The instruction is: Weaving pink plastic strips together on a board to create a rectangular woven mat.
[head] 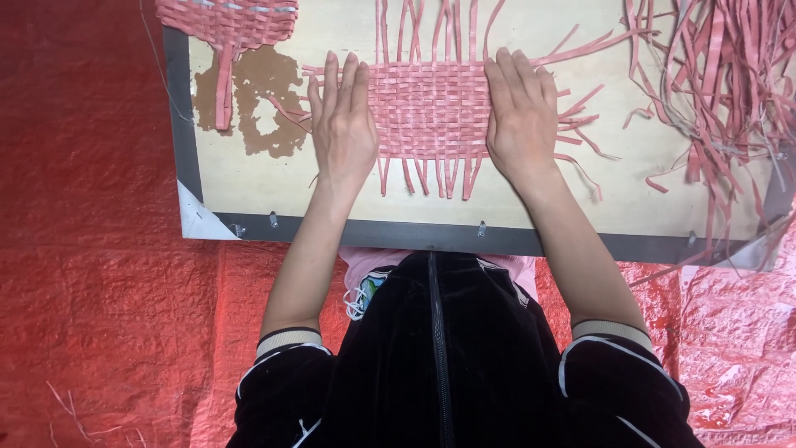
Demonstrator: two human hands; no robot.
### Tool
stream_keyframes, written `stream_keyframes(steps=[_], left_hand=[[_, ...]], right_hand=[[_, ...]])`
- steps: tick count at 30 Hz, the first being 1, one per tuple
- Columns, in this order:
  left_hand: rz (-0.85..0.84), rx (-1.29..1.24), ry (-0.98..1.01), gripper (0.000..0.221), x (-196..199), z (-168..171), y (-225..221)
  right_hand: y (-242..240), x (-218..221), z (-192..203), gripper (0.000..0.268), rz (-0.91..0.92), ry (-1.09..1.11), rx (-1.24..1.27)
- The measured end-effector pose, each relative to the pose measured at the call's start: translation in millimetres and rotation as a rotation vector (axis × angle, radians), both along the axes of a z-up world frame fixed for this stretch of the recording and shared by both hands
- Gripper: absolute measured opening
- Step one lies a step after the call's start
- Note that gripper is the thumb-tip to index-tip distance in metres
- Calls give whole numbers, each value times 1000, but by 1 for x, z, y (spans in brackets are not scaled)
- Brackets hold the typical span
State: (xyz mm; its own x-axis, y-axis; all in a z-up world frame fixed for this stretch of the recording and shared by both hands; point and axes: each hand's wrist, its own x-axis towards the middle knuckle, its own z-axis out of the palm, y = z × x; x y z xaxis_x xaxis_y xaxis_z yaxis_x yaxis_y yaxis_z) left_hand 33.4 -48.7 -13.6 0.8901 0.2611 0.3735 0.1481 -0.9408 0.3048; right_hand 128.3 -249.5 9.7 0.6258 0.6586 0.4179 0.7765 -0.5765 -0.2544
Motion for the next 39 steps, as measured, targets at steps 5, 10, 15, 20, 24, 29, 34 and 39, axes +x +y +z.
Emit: stream_keyframes(steps=[5,10,15,20,24,29,34,39], left_hand=[[-3,-8,-24,38,0,-1,1],[21,-1,-12,36,0,-4,2],[27,17,-26,36,1,-2,1],[24,27,-43,37,1,-2,0],[37,87,-27,34,1,-1,-1],[27,145,-44,31,0,-1,-2],[42,223,46,36,-1,0,-2],[-5,381,57,36,4,-7,-3]], right_hand=[[-6,1,-1,33,-29,37,-21],[-12,3,-6,35,-71,30,-35],[-12,2,-8,37,-84,29,-15],[-14,2,-10,36,-84,6,-18],[-18,2,-17,34,-38,-93,-72],[-12,7,-23,31,-21,-431,-358],[-8,5,-5,37,218,-139,-164],[-9,9,-13,36,196,-188,-235]])
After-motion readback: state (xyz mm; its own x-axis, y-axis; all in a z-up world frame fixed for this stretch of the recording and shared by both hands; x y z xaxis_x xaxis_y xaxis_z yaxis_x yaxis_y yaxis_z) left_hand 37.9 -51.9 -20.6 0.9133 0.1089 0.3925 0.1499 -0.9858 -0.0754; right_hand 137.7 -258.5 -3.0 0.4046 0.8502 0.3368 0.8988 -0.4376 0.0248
